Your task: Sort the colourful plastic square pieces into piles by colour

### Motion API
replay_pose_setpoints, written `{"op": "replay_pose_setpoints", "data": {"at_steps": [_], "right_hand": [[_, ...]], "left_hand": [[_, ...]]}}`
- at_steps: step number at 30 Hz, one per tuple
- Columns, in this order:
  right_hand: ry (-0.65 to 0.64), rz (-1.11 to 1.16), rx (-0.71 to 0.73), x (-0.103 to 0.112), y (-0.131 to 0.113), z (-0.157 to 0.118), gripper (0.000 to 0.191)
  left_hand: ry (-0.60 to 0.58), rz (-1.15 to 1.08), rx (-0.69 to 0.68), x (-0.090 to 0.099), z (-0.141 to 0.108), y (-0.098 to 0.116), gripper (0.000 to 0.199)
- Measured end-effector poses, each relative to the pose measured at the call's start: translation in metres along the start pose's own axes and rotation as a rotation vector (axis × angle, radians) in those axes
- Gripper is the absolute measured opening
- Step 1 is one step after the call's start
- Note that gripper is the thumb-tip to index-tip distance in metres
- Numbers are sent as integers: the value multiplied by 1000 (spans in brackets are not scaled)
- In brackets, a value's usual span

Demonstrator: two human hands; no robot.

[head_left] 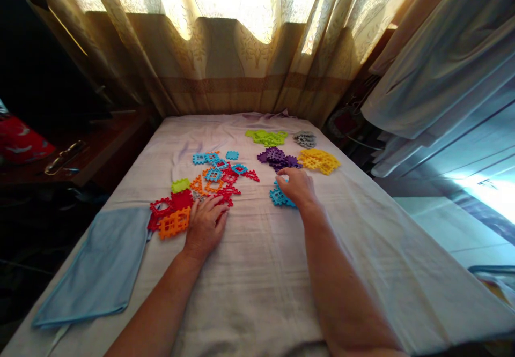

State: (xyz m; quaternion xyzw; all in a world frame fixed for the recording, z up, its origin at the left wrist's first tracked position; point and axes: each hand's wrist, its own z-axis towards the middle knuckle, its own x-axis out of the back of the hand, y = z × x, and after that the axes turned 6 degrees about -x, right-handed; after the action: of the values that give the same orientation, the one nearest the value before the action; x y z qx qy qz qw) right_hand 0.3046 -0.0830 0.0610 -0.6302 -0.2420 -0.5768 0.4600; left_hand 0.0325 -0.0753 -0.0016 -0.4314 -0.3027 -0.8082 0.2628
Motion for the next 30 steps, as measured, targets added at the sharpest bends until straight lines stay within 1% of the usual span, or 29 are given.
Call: {"op": "replay_pose_setpoints", "data": {"at_steps": [4,6,9,12,15,18,21,24,26,28,30], "right_hand": [[-18,33,204,-21,-36,-2,30],[-34,34,251,-33,-53,2,34],[-49,4,245,-46,-73,13,39],[-61,-53,235,-53,-86,22,40],[-88,-131,240,-56,-93,26,34],[-89,-170,248,-54,-93,26,31],[-15,-106,266,-47,-84,23,32],[80,46,223,-35,-59,21,31],[103,178,141,-24,-31,21,30],[111,336,40,-14,2,22,29],[126,531,-89,-7,35,23,35]], "left_hand": [[31,-37,-5,1,0,-1,22],[46,-46,-3,2,1,-1,22],[62,-54,4,3,2,-1,21],[67,-60,3,2,2,-1,21],[76,-62,5,1,2,-2,22],[87,-70,0,0,2,-3,22],[97,-83,-10,-1,2,-4,21],[109,-93,-15,-2,2,-4,20],[121,-95,-13,-2,2,-5,21],[132,-95,-13,-3,1,-5,21],[137,-91,-20,-3,1,-6,22]]}}
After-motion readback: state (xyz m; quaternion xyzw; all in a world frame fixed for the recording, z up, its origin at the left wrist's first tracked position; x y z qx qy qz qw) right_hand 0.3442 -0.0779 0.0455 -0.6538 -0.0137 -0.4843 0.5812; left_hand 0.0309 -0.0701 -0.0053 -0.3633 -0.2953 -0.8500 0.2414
